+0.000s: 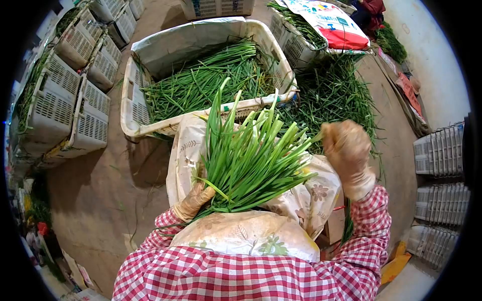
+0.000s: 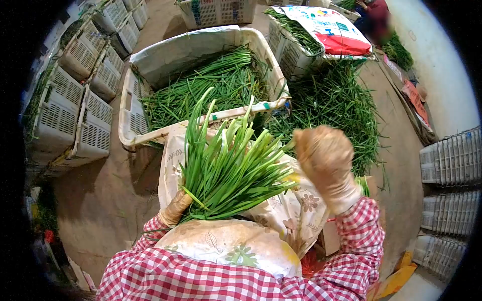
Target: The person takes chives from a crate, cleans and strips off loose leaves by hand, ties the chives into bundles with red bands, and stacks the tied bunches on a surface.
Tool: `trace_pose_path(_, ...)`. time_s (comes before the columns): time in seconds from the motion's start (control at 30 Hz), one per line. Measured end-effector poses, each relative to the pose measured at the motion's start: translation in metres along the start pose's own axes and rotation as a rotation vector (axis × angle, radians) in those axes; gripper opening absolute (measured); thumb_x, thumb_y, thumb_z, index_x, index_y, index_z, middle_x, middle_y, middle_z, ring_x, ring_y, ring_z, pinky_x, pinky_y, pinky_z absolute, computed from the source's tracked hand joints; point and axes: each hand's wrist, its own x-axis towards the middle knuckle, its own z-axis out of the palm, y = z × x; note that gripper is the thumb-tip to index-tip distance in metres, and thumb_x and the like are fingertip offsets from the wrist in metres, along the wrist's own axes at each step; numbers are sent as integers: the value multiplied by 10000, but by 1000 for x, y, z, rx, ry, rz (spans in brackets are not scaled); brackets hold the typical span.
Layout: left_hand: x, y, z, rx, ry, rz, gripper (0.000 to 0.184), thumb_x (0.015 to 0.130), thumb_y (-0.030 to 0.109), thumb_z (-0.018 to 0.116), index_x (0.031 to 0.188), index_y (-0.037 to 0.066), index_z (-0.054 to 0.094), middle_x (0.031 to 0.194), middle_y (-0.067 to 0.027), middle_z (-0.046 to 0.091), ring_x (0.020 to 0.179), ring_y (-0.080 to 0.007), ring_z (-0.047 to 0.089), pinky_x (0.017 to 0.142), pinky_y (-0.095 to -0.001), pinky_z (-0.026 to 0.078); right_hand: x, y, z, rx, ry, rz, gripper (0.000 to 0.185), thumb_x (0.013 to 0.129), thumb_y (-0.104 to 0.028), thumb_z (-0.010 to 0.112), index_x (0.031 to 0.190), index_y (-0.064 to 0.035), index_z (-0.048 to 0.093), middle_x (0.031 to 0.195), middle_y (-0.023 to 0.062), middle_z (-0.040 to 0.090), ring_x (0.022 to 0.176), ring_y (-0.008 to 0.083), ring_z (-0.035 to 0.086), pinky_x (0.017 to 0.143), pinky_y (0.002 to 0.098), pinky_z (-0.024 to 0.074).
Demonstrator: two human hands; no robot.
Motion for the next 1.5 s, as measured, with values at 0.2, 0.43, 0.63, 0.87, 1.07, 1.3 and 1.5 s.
trace_pose_path(0.2,3,8,7,-31,-9,-26,559,820,330,695,1243,15,509,1110,-75,613,973,-151,597,873,-287,484,32,174,-27,-1232,27,353,207,925,-283,524,802,-115,524,713,57,540,549,187,560,477,301,472)
trace_pose_path(0.43,8,11,14,-110,-17,-69,565,831,349,678,1252,17,502,1128,-80,606,988,-159,595,883,-295,482,94,29,21,646,-351,74,328,769,-151,715,1086,-93,654,968,42,681,975,195,607,961,391,414)
trace_pose_path(0.63,7,15,20,-181,-8,-88,571,841,366,664,1260,18,496,1143,-84,600,1001,-166,592,891,-302,481,82,-7,46,647,-1003,24,361,773,-414,683,954,-103,701,889,85,683,932,254,614,1074,497,190)
trace_pose_path(0.87,9,18,26,-312,30,-112,578,852,385,647,1270,20,489,1160,-89,594,1016,-174,590,901,-311,480,63,-15,36,730,-812,-13,150,836,-262,636,822,-116,669,787,35,634,815,243,613,1042,516,243)
trace_pose_path(1.07,6,19,29,-409,128,-120,584,861,401,632,1278,21,483,1176,-94,588,1029,-181,588,910,-318,479,51,-10,41,744,-500,344,156,820,-156,629,701,-62,593,673,72,575,680,208,559,783,406,466)
trace_pose_path(1.3,8,5,7,-449,-9,-13,544,942,432,473,1317,40,444,1228,-113,562,1072,-205,578,936,-350,476,43,167,12,-436,88,-5,172,851,-231,608,735,-105,598,611,109,555,605,281,565,541,398,438)
trace_pose_path(1.5,15,-5,1,-655,24,4,499,926,423,514,1279,71,489,1170,-103,596,1009,-203,608,879,-378,513,-30,246,-14,-855,-170,408,278,871,-383,571,902,-117,648,779,102,658,726,250,651,630,441,513)
